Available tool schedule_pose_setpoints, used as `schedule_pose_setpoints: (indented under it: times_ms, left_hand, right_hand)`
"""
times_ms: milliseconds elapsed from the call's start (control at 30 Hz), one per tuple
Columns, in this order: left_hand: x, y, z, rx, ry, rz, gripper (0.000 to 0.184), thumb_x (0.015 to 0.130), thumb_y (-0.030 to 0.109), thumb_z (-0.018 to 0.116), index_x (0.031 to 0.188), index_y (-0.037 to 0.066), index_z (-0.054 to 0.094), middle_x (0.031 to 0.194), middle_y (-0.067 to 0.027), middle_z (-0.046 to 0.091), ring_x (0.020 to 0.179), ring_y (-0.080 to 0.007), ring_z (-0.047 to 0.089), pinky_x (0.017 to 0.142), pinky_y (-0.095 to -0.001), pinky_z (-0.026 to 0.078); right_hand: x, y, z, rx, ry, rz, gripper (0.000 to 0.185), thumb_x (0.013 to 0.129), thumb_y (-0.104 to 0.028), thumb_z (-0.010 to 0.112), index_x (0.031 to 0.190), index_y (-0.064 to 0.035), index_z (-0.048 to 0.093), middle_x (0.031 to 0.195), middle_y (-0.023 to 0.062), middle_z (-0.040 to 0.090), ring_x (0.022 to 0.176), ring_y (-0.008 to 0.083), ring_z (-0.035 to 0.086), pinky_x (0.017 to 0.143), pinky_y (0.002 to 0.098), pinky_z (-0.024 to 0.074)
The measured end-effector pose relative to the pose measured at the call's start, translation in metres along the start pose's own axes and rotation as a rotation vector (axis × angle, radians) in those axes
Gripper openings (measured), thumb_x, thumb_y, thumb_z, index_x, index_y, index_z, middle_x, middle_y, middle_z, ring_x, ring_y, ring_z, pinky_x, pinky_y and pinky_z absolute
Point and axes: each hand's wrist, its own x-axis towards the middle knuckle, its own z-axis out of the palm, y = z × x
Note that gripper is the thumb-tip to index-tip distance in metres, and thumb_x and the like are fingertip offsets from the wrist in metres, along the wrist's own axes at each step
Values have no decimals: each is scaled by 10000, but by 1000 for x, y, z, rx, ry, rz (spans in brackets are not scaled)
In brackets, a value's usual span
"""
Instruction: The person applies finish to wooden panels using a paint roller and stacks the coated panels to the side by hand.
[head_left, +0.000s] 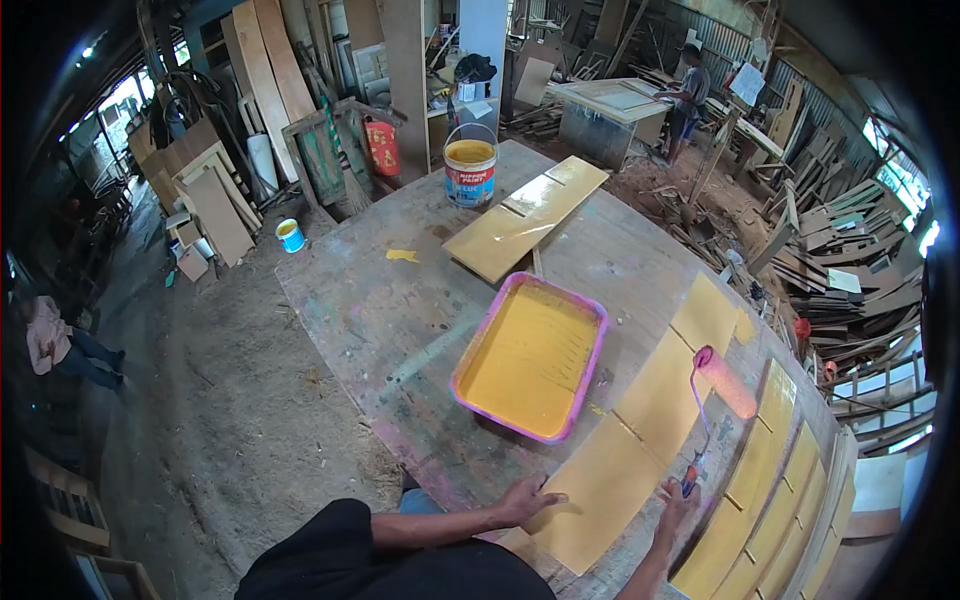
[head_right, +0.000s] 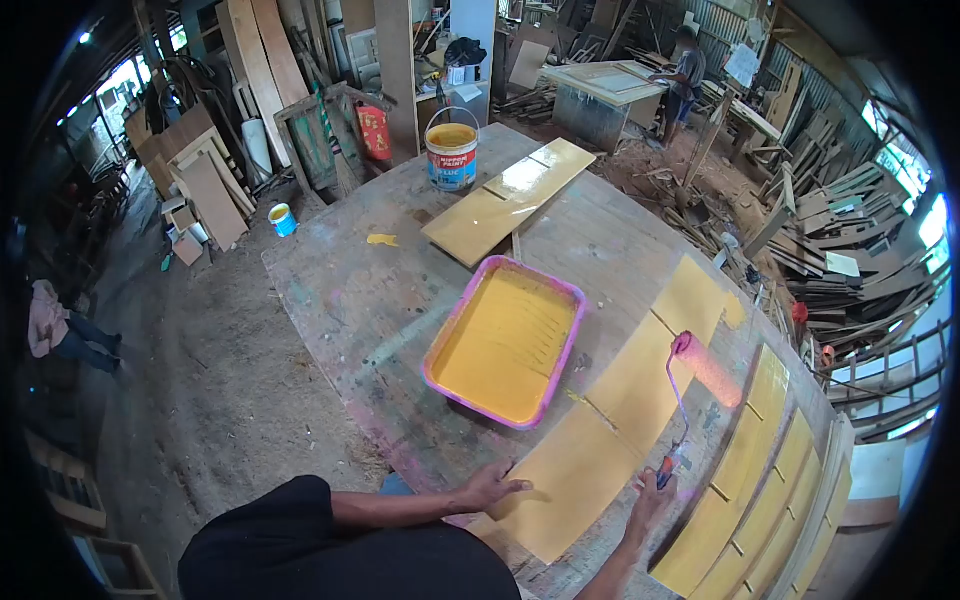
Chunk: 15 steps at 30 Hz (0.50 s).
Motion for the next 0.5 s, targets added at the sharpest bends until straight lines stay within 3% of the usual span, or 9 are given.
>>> schedule_pose_setpoints:
  times_ms: [67, 100, 167, 200, 233, 300, 367, 433, 500]
  left_hand:
    - [-5, -12, 1, -136, 83, 103, 548, 922, 483, 793, 1155, 0, 675, 978, -160, 722, 883, -223, 663, 786, -402, 527]
    - [-12, 34, 82, -413, -17, 175, 548, 922, 483, 793, 1155, 0, 675, 978, -160, 722, 883, -223, 663, 786, -402, 527]
    - [-26, 1, 24, -654, -72, 166, 521, 924, 455, 801, 1136, -2, 671, 949, -137, 705, 877, -182, 648, 772, -378, 522]
    - [-18, -42, 0, -485, -8, 175, 492, 932, 411, 807, 1152, -5, 666, 938, -120, 701, 872, -162, 643, 756, -370, 523]
    - [-33, -54, -39, -478, -26, 181, 492, 932, 411, 807, 1152, -5, 666, 938, -120, 701, 872, -162, 643, 756, -370, 523]
    - [-59, -77, -113, -445, 51, 150, 384, 948, 268, 803, 1189, 1, 668, 1004, -71, 716, 943, -123, 646, 814, -332, 544]
    - [-48, -163, -139, -356, 213, 286, 373, 939, 234, 799, 1180, -12, 654, 1021, -80, 721, 944, -141, 659, 829, -339, 549]
    - [-92, -158, -219, -441, 166, 207, 387, 923, 219, 797, 1196, -10, 648, 1044, -89, 731, 960, -153, 674, 845, -345, 554]
    - [-107, -216, -246, -397, 206, 194, 398, 908, 220, 814, 1186, -11, 647, 1003, -104, 730, 919, -162, 675, 817, -339, 550]
  right_hand:
    - [0, -20, -10, -89, 18, -60, 295, 917, -145, 684, 1141, 5, 565, 941, 128, 677, 773, 212, 744, 555, 306, 599]
    - [6, -127, -101, -358, 70, -188, 295, 917, -145, 684, 1141, 5, 565, 941, 128, 677, 773, 212, 744, 555, 306, 599]
    - [-35, -156, -59, -331, 104, -188, 233, 964, -149, 639, 1101, 28, 574, 919, 128, 681, 698, 189, 719, 518, 290, 572]
    - [-44, -146, -41, -339, 109, -191, 233, 969, -159, 637, 1094, 25, 568, 852, 106, 667, 624, 173, 690, 454, 286, 526]
    - [-59, -142, -27, -338, 128, -186, 233, 969, -159, 637, 1094, 25, 568, 852, 106, 667, 624, 173, 690, 454, 286, 526]
    - [-90, -140, -1, -487, 87, -121, 217, 967, -171, 643, 1082, -3, 568, 776, 78, 623, 564, 149, 637, 403, 298, 469]
    - [-122, -125, 38, -568, 191, -93, 205, 966, -185, 660, 1027, -16, 561, 736, 61, 577, 532, 135, 560, 424, 314, 420]
    - [-137, -93, 71, -526, 138, -165, 213, 958, -194, 678, 1011, -11, 583, 725, 66, 547, 547, 158, 522, 498, 351, 430]
    - [-159, -74, 109, -558, 130, -139, 227, 953, -197, 688, 1032, -1, 602, 734, 85, 565, 578, 193, 541, 547, 379, 450]
